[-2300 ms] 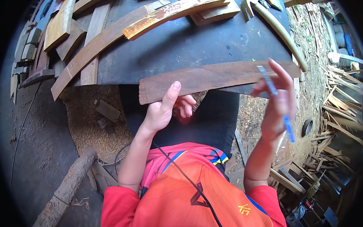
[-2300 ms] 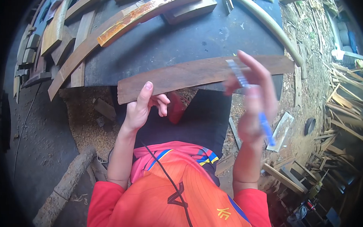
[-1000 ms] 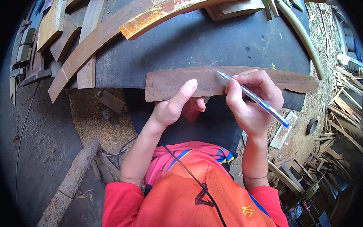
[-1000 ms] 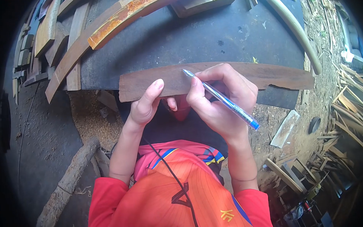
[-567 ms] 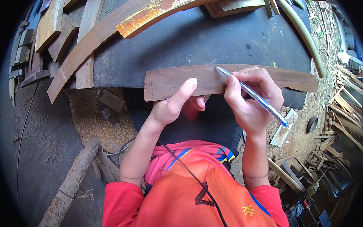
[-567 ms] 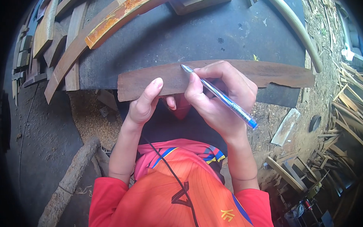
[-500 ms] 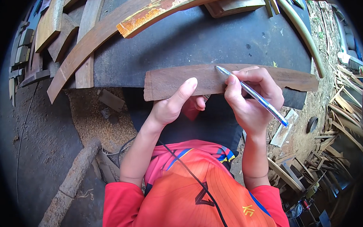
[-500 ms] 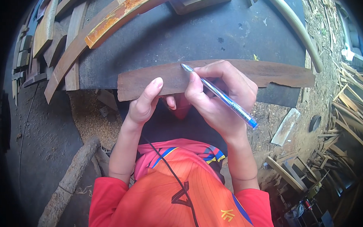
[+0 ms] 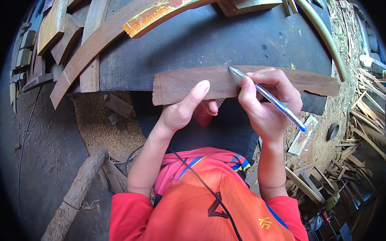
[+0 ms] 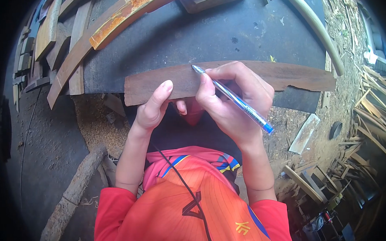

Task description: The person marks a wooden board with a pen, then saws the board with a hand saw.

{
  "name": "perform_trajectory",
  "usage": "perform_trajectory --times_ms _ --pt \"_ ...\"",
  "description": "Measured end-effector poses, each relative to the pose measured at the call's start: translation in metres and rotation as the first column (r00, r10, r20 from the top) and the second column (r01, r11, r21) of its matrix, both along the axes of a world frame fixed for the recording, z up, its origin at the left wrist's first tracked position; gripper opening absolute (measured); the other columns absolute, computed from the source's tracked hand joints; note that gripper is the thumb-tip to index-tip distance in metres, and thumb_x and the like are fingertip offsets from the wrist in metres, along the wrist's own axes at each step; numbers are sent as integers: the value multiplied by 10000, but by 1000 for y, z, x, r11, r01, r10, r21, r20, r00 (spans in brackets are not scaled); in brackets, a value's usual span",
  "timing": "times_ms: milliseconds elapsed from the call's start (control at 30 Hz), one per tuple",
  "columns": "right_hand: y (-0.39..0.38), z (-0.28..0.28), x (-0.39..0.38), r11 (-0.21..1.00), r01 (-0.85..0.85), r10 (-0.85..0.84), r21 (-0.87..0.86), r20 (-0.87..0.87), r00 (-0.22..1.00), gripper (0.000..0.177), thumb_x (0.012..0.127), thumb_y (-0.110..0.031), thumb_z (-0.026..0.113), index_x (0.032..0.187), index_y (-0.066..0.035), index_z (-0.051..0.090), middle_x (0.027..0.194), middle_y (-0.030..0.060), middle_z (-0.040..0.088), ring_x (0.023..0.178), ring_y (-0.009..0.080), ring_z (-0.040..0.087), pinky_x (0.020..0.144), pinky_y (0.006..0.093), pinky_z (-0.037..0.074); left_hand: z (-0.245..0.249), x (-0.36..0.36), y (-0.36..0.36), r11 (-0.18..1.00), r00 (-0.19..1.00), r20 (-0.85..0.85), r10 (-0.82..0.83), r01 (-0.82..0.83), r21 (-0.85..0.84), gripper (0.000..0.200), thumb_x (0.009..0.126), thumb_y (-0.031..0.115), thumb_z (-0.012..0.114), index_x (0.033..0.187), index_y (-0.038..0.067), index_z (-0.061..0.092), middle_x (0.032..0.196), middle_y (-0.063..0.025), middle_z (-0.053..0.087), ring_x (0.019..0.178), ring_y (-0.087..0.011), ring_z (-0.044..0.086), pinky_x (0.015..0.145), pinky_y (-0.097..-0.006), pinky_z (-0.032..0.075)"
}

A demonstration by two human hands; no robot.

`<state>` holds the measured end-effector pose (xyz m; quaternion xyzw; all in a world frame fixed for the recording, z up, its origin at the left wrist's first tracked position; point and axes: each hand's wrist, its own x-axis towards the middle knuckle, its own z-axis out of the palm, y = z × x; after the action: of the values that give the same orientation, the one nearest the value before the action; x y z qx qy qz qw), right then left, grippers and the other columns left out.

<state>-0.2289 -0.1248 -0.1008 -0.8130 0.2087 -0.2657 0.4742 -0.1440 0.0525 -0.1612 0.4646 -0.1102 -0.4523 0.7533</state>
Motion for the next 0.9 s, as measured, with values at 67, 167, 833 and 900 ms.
perform_trajectory --times_ms 67,167,833,900 --pt "0 0 0 1000 -3 3 0 -2 1000 140 823 -27 881 870 -30 750 804 79 801 693 142 776 660 274 603 -3 -1 0 1000 1000 9 4 -4 -5 427 1116 359 566 1217 -10 757 829 -45 739 750 -118 709 700 -288 593" --pt "-2 0 0 1000 -12 12 -10 -4 1000 139 824 -33 882 871 -33 751 802 76 800 688 138 774 655 272 598 -3 -1 2 1000 1000 0 2 -2 11 431 1117 360 568 1231 -11 754 839 -45 742 747 -118 711 705 -287 596" --pt "-1 0 0 1000 -3 3 -23 -17 1000 135 824 -46 885 868 -44 757 762 65 779 654 132 754 637 267 579 -2 -1 1 1000 1000 -1 7 -7 9 418 1121 351 566 1229 -4 757 839 -41 747 746 -114 712 706 -286 595" --pt "-1 0 0 1000 -5 4 -17 -18 1000 134 824 -44 883 867 -46 757 762 65 779 654 133 754 636 267 578 -2 -1 1 1000 1000 -2 9 -9 11 418 1121 351 566 1228 -4 758 841 -41 747 747 -114 712 706 -286 596"
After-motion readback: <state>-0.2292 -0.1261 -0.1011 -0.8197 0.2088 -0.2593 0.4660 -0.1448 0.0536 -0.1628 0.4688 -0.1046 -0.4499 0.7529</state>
